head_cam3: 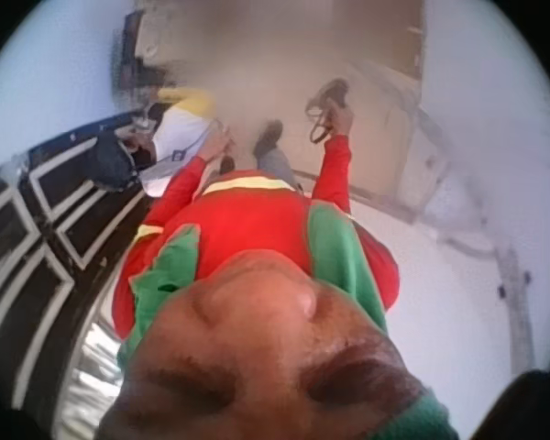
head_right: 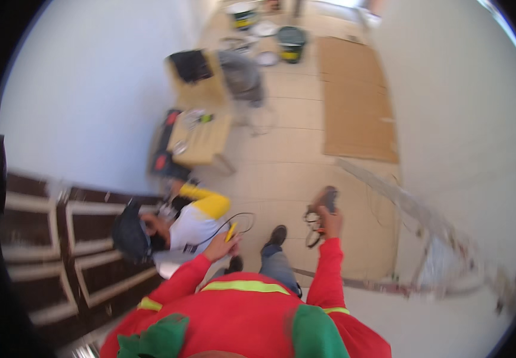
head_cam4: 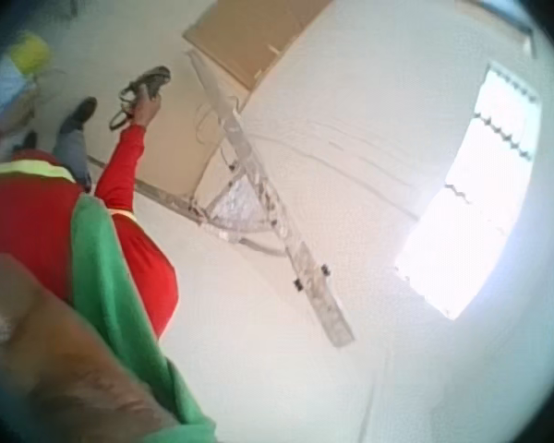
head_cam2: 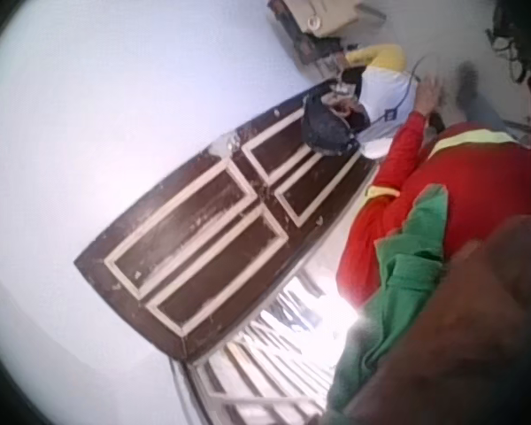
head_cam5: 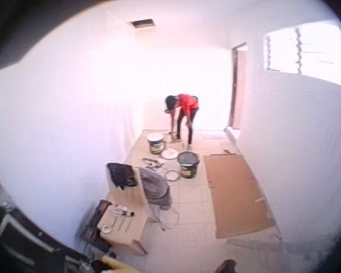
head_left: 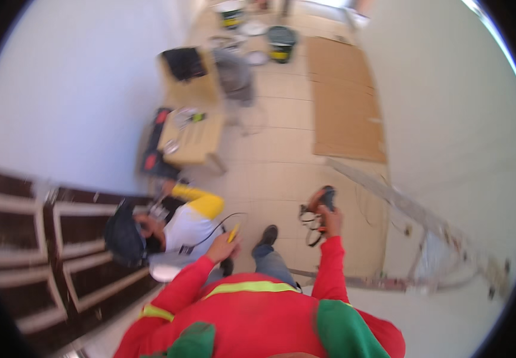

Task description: The person retrieves a power drill from a bag, walks through a cluttered room, and sits on the floor to attach a drill bit. The person secures the bit into the drill chuck by hand.

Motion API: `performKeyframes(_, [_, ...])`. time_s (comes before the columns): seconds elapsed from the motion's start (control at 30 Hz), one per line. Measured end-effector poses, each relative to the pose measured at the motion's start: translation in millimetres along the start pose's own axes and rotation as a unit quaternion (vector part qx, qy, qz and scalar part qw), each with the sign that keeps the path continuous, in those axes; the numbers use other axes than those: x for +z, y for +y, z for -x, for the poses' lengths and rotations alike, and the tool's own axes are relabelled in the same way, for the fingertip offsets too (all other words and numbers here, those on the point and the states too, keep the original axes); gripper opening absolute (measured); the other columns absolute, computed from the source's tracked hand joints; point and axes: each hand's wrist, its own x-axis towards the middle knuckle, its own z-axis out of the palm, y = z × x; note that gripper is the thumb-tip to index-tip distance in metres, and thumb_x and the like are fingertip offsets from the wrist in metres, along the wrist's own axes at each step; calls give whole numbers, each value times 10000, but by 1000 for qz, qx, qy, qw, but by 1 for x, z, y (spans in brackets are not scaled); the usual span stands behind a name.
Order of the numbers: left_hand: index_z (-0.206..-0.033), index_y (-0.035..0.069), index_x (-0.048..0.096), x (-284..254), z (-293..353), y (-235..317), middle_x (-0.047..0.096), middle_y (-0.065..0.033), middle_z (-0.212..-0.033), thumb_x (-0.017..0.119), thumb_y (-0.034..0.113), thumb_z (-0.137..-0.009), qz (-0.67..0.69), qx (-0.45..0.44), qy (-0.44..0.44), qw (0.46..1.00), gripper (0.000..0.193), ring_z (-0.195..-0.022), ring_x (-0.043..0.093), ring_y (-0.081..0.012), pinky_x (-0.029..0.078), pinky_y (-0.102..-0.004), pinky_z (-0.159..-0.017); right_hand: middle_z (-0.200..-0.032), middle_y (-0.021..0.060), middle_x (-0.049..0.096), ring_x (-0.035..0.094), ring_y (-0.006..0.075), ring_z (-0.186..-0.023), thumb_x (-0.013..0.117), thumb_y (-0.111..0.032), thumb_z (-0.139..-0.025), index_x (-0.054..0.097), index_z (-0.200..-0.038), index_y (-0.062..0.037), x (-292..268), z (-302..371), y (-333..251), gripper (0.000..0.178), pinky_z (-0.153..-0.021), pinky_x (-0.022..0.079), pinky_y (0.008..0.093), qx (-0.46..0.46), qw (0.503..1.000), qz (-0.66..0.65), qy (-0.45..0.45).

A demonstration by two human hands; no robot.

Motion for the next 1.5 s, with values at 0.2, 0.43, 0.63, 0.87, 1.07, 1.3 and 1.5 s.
performKeyframes(0.2, [-1072, 20, 606, 18, -46, 70, 673, -74, -757, 545, 270, -1030, 32, -36, -16, 999, 262, -655, 688, -152, 566, -295, -604, -797, 8, 592, 531, 100, -593, 736, -278, -849, 631, -1104, -79, -20, -71, -81, 340, -409, 395, 250, -19, 1000, -2, -13])
performKeyframes(0.43, [-1166, 28, 563, 21, -116, 115, 669, -58, -815, 460, 185, -1045, 72, 14, 50, 996, 223, -682, 688, -149, 567, -296, -605, -746, 9, 563, 513, 87, -556, 711, -282, -900, 633, -1024, -91, -32, -145, -139, 240, -348, 298, 203, -22, 996, -54, -62])
performKeyframes(0.63, [-1147, 46, 561, -5, -222, 186, 669, -61, -847, 442, 169, -1043, 91, 63, 64, 992, 200, -661, 682, -145, 565, -297, -591, -688, -9, 560, 499, 79, -538, 665, -259, -940, 673, -935, -89, -24, -239, -214, 170, -395, 329, 211, -67, 995, -28, -63])
performKeyframes(0.87, [-1236, 95, 551, -61, -357, 323, 662, -72, -833, 521, 103, -953, 113, 43, 84, 989, 285, -598, 665, -168, 555, -325, -532, -688, -13, 566, 492, 74, -516, 685, -277, -917, 654, -873, -107, -35, -390, -261, 179, -359, 274, 208, 60, 995, -54, -65])
performKeyframes(1.07, [-1330, 104, 544, -80, -465, 433, 652, -77, -891, 498, -21, -894, 72, 97, 9, 993, 455, -652, 672, -170, 585, -306, -593, -745, 13, 622, 499, 73, -491, 728, -213, -861, 649, -954, -68, -7, -377, -388, 190, -339, 307, 213, -5, 997, -70, 34])
performKeyframes(1.3, [-1290, 71, 531, -97, -583, 496, 665, -90, -879, 477, 165, -1022, -95, 66, -43, 992, 288, -672, 721, -198, 576, -294, -576, -694, 54, 608, 535, 116, -486, 708, -212, -873, 637, -932, -17, -38, -438, -371, 215, -425, 419, 258, -57, 990, -62, 115])
performKeyframes(1.5, [-1220, -2, 496, -128, -693, 477, 673, -174, -843, 493, 175, -1022, -160, -120, 36, 979, 266, -637, 726, -287, 606, -367, -516, -695, 56, 616, 562, 126, -502, 726, -187, -854, 642, -929, -3, -76, -517, -416, 215, -442, 453, 270, -50, 991, -61, 107])
